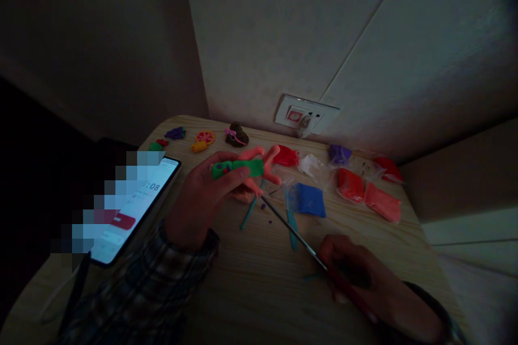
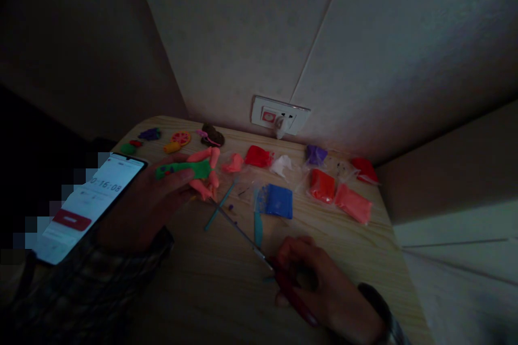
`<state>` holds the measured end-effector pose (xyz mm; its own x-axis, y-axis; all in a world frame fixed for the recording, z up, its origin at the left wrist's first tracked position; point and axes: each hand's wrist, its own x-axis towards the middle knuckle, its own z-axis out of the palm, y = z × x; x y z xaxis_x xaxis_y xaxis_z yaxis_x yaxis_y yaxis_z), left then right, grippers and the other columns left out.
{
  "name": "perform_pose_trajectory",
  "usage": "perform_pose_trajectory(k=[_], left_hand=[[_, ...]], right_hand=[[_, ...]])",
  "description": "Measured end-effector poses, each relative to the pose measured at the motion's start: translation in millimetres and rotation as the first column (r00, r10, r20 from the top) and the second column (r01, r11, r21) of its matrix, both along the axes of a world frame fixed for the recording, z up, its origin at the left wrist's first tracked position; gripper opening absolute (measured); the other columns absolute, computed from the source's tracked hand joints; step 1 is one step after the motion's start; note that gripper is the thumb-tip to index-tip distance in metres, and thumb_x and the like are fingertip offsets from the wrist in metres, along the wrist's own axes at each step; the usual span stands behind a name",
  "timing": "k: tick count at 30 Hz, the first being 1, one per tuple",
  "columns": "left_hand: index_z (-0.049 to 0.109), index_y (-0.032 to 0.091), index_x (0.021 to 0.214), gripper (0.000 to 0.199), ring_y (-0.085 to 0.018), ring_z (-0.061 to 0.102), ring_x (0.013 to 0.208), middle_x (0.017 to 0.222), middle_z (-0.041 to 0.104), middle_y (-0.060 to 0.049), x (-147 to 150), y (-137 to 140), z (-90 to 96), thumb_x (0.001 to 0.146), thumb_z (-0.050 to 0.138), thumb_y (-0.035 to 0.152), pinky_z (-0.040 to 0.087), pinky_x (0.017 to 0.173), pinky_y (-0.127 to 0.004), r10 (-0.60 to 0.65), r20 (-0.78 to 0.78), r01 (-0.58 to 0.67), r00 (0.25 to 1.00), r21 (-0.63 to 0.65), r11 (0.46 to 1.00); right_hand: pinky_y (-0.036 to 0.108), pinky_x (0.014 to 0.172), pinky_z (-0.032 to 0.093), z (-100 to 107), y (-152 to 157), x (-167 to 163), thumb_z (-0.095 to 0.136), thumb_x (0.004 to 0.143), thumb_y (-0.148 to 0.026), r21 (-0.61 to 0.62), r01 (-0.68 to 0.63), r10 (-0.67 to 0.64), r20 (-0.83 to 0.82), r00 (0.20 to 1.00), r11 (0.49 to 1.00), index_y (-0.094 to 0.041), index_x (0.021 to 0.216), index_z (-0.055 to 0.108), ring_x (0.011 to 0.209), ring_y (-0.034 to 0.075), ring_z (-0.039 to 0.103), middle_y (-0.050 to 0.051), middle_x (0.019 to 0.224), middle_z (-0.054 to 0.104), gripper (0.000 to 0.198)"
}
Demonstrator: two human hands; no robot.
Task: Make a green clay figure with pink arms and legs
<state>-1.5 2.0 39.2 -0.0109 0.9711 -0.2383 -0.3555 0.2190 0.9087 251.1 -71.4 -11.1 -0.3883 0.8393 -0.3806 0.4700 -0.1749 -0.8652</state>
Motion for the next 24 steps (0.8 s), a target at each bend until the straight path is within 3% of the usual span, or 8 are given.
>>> perform_pose_trajectory(k=[6, 24], left_hand=[[0.059, 0.017, 0.083, 0.019, -0.015, 0.066, 0.057, 0.058, 0.068, 0.002, -0.9, 0.8, -3.2, 0.068, 0.070, 0.023, 0.053, 0.059, -0.025, -0.069, -0.055, 0.071, 0.996, 0.038, 0.997], [0.059, 0.018, 0.081, 0.022, -0.014, 0.064, 0.057, 0.060, 0.067, 0.003, -1.3, 1.1, -7.6, 0.065, 0.073, 0.025, 0.051, 0.057, -0.024, -0.068, -0.060, 0.070, 0.996, 0.040, 0.997]], right_hand=[[0.030, 0.064, 0.044, 2.2, 0.8, -1.1, 0.066, 0.073, -0.055, 0.017, 0.006, -0.006, 0.016, 1.000, 1.000, -0.020, 0.072, 0.057, 0.072, 0.018, 0.051, 0.002, 0.072, 0.055, 0.037], [0.031, 0.065, 0.045, 2.2, 1.1, -2.7, 0.064, 0.074, -0.058, 0.046, 0.009, -0.011, 0.048, 0.999, 0.999, -0.019, 0.072, 0.059, 0.071, 0.018, 0.052, 0.002, 0.071, 0.057, 0.040]])
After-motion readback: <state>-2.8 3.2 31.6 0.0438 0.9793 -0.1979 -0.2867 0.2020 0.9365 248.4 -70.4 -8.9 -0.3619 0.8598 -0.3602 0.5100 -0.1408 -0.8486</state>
